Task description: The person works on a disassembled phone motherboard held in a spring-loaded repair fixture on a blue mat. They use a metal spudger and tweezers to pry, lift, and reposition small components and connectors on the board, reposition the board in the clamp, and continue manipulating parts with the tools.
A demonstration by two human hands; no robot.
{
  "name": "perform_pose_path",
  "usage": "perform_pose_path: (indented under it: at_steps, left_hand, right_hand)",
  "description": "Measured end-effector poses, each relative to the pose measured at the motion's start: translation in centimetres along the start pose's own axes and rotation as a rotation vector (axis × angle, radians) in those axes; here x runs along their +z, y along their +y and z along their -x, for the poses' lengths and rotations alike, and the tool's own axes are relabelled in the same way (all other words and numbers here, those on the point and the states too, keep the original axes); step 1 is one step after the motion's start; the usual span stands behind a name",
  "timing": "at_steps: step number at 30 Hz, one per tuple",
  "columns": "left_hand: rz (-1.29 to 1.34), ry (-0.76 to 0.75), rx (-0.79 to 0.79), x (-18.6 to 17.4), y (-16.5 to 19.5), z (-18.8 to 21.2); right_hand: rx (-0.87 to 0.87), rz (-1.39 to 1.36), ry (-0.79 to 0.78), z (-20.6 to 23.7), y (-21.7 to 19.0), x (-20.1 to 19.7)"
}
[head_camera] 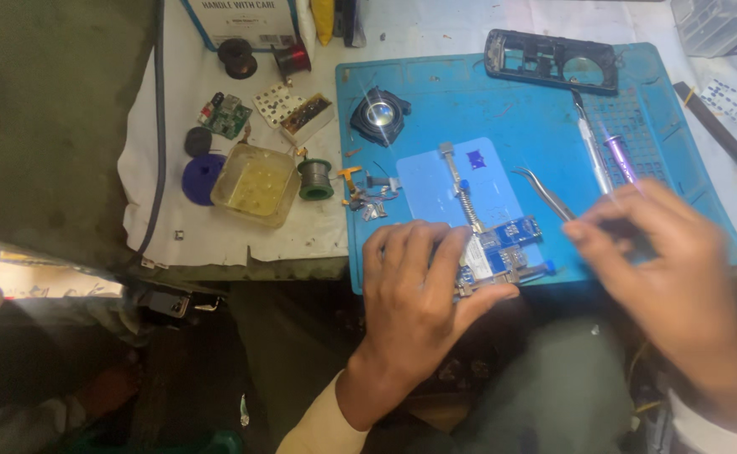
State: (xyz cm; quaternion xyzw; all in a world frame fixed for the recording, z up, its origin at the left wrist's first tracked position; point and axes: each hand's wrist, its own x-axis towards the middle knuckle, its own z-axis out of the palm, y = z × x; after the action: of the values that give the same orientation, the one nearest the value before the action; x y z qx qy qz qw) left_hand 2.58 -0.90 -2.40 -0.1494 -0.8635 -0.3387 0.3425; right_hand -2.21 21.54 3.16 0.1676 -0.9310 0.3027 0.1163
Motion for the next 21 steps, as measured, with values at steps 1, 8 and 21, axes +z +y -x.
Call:
perform_pose_path:
  at_steps: [1,8,21]
  left_hand:
    - [0.003,-0.007,0.009,-0.1,-0.1,0.0]
    - [0.111,-0.139,0.121,-1.7,-0.7,-0.3]
    - [0.097,-0.422,0.173,-5.8,1.4,-8.3]
  right_hand:
    - [-0.022,-0.027,0.052,0.5,0.3,-0.2]
    - [-0.026,-0.124,0.055,2.2,-0.2,0.4]
    - [0.051,-0.329,0.1,3.7,-1.0,0.6]
